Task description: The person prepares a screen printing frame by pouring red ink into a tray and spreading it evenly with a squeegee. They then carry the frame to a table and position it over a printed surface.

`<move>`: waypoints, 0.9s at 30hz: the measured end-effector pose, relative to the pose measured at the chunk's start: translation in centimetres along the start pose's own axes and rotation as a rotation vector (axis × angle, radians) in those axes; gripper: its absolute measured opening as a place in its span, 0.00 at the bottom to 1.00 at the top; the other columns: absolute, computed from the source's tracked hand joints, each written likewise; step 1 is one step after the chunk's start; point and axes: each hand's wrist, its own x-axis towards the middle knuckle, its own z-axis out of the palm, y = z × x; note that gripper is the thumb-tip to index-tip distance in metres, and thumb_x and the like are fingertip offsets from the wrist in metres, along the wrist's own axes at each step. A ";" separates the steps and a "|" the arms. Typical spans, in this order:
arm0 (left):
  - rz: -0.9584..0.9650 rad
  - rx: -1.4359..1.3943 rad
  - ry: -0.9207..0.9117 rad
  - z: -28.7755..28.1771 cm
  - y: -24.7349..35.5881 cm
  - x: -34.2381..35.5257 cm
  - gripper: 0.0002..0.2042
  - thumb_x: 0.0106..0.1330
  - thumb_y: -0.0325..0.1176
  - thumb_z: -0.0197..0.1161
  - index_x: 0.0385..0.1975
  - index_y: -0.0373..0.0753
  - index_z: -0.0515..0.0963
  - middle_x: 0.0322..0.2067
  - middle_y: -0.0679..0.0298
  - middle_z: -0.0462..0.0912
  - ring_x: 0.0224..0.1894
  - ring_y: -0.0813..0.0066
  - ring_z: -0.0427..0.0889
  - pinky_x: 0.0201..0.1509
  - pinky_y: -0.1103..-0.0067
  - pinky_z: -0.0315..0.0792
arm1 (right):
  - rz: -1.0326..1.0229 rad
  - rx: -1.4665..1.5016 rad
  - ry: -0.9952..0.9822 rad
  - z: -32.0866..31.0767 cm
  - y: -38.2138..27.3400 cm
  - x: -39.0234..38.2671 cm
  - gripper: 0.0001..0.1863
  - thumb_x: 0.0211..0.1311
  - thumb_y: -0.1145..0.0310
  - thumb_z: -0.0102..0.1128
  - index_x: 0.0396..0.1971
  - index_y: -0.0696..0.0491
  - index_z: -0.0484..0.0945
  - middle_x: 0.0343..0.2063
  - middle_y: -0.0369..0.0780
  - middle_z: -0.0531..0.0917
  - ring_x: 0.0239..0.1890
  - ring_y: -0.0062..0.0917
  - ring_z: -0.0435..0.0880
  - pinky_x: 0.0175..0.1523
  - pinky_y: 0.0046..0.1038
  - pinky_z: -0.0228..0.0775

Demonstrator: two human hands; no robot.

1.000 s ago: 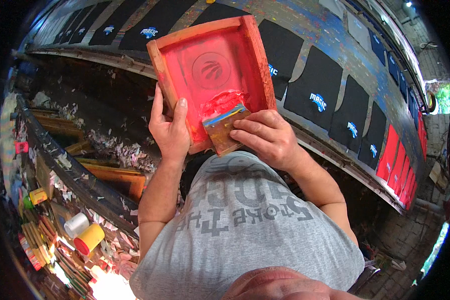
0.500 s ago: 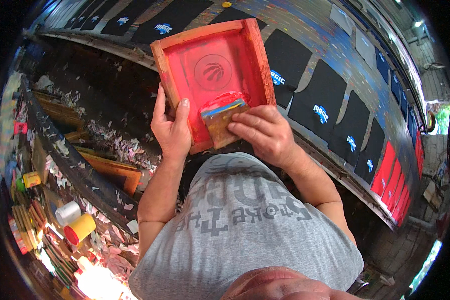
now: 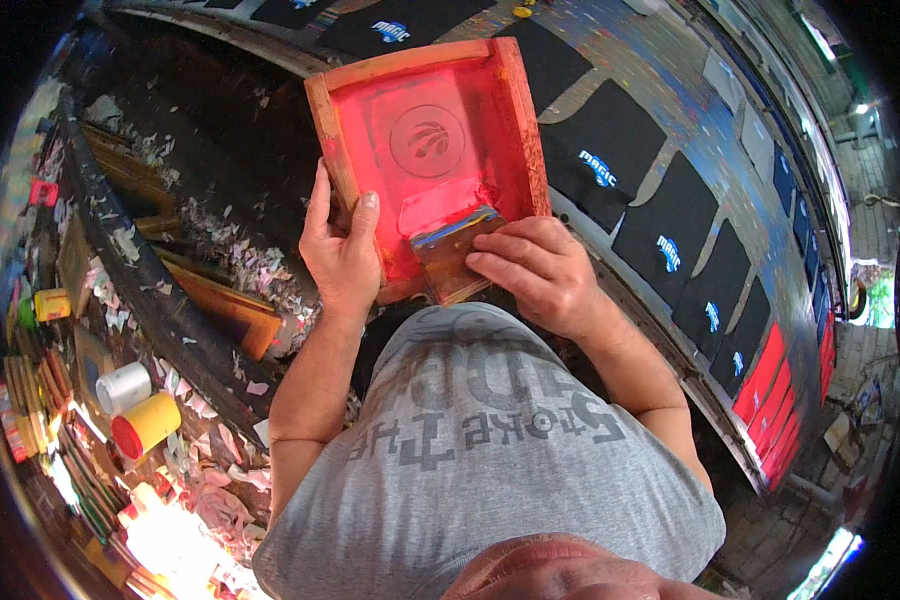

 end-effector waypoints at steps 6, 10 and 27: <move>0.049 -0.020 0.055 -4.0 -0.5 0.9 0.35 0.80 0.25 0.69 0.82 0.24 0.62 0.74 0.47 0.77 0.69 0.68 0.82 0.72 0.73 0.78 | 0.009 0.006 -0.061 1.1 -1.0 2.4 0.23 0.51 0.77 0.71 0.51 0.57 0.90 0.51 0.42 0.92 0.53 0.40 0.89 0.58 0.40 0.82; 0.025 0.007 0.106 -6.2 -0.5 1.2 0.35 0.80 0.26 0.70 0.82 0.23 0.62 0.75 0.47 0.77 0.69 0.68 0.82 0.73 0.73 0.78 | -0.034 0.005 -0.008 4.4 -1.2 5.2 0.23 0.51 0.72 0.71 0.51 0.54 0.90 0.50 0.40 0.92 0.52 0.38 0.89 0.55 0.41 0.83; 0.043 -0.006 0.360 -16.5 -3.5 11.6 0.34 0.81 0.28 0.69 0.82 0.23 0.62 0.74 0.48 0.77 0.69 0.68 0.81 0.73 0.73 0.76 | -0.238 0.156 -0.117 14.4 4.7 20.5 0.22 0.50 0.73 0.72 0.49 0.54 0.92 0.48 0.40 0.92 0.52 0.39 0.89 0.55 0.41 0.83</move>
